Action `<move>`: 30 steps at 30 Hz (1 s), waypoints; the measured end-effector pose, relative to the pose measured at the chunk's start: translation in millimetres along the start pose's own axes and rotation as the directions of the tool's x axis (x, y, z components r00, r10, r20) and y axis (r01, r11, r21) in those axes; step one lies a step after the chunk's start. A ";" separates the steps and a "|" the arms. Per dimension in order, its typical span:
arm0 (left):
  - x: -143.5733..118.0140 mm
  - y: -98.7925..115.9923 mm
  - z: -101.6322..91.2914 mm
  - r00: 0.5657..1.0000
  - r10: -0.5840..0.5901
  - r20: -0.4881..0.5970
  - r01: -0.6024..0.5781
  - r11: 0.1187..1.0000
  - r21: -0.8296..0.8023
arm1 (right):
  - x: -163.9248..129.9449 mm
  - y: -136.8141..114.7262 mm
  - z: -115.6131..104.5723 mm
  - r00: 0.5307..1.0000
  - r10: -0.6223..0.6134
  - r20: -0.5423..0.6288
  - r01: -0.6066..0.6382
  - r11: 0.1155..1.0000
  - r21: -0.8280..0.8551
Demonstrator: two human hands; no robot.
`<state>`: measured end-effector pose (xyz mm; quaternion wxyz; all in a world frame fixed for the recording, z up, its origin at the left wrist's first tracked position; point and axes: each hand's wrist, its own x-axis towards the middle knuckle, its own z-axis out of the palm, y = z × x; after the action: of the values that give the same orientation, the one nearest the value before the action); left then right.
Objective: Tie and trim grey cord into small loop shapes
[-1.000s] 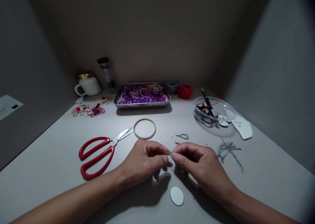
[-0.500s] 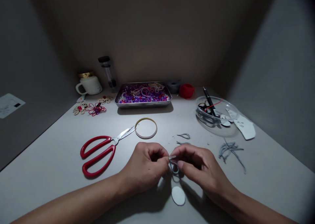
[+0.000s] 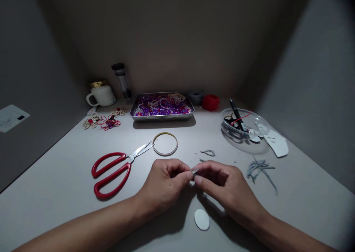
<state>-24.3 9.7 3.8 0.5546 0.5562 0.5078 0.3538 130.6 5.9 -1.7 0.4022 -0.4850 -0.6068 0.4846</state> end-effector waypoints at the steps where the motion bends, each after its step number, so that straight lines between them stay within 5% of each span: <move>1: 0.0 0.1 0.1 1.000 0.003 -0.003 -0.003 1.000 0.005 | -0.2 0.6 0.6 1.000 -0.004 -0.029 0.004 1.000 -0.007; 9: 4.0 0.8 -5.5 0.996 -0.069 0.049 0.077 0.978 -0.195 | -4.1 10.6 3.9 0.958 -0.179 -0.223 0.151 0.979 -0.137; 14: 3.7 1.9 -5.3 0.991 -0.100 0.093 0.117 0.973 -0.198 | -8.1 14.0 5.6 0.800 -0.583 -0.142 0.505 0.782 -0.366; 18: 2.5 2.8 -5.9 0.993 -0.090 0.074 0.097 0.990 -0.101 | -10.5 13.6 2.9 0.747 -0.663 -0.043 0.593 0.694 -0.408; 22: 1.1 4.8 -11.1 0.992 0.050 0.116 -0.067 0.986 0.151 | -10.7 10.1 -0.6 0.837 -0.546 -0.037 0.513 0.806 -0.297; 26: -1.7 11.6 -16.1 0.941 0.191 0.281 -0.294 0.871 0.393 | -7.6 4.9 -1.1 0.984 -0.177 0.033 0.180 0.973 -0.142; 30: -2.6 18.8 -19.0 0.894 0.268 0.359 -0.417 0.790 0.449 | -4.2 1.3 0.2 0.992 0.028 0.123 -0.015 0.994 -0.109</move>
<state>-39.8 14.5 25.1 0.3763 0.8110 0.3906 0.2191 131.5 1.8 -3.0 0.3314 -0.4815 -0.6508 0.4845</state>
